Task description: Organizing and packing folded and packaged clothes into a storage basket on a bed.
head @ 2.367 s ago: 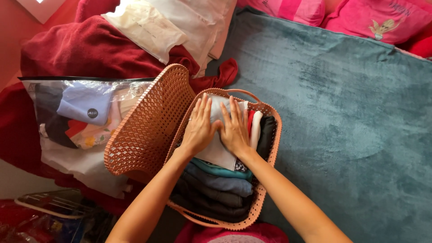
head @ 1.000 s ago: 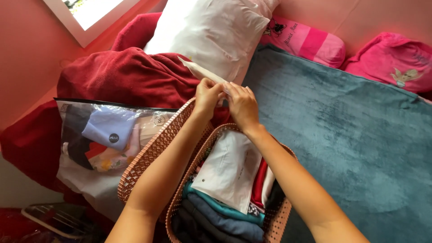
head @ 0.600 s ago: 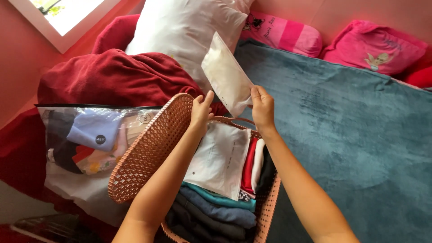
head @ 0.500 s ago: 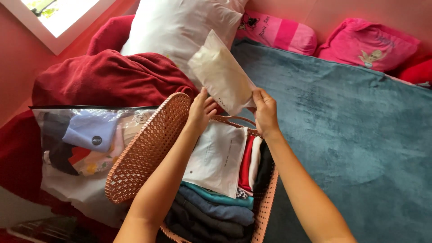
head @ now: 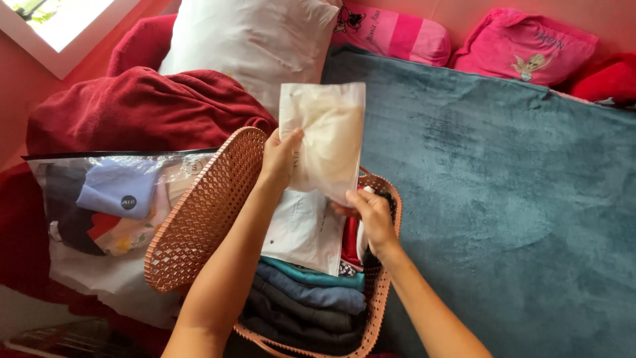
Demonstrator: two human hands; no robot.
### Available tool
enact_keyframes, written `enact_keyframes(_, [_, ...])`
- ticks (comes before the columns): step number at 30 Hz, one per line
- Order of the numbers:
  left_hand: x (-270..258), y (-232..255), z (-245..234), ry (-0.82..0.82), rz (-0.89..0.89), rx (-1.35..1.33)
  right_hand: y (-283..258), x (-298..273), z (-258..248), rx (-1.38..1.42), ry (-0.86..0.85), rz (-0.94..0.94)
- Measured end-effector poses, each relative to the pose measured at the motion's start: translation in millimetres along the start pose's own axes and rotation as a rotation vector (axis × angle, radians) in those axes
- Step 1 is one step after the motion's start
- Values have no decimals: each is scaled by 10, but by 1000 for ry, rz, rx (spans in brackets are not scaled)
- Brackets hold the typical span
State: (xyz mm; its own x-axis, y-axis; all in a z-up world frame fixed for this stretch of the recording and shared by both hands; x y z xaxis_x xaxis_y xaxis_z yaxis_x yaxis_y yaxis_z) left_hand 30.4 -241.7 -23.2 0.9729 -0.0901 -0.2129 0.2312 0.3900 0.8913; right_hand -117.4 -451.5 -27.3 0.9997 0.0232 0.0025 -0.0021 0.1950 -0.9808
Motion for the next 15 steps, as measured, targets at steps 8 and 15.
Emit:
enact_keyframes(8, [-857,194,-185,12,-277,727,15,-395,134,-100,-34,51])
enact_keyframes(15, [-1438,224,60,214,129,1300,37,-262,573,-980,8,-505])
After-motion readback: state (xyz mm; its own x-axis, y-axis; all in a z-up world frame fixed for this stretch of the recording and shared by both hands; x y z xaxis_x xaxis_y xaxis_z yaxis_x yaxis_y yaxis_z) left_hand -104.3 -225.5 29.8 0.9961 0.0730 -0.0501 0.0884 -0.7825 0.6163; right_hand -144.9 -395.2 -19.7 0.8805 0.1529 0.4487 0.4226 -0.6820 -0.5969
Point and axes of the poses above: each hand's wrist, its own x-axis towards the middle knuckle, its own z-axis out of the palm, y = z × x, the point moved 3 cm from there along x, towards the middle knuckle, and after that the axes turned 9 degrees about -z, right-handed, at the moved point
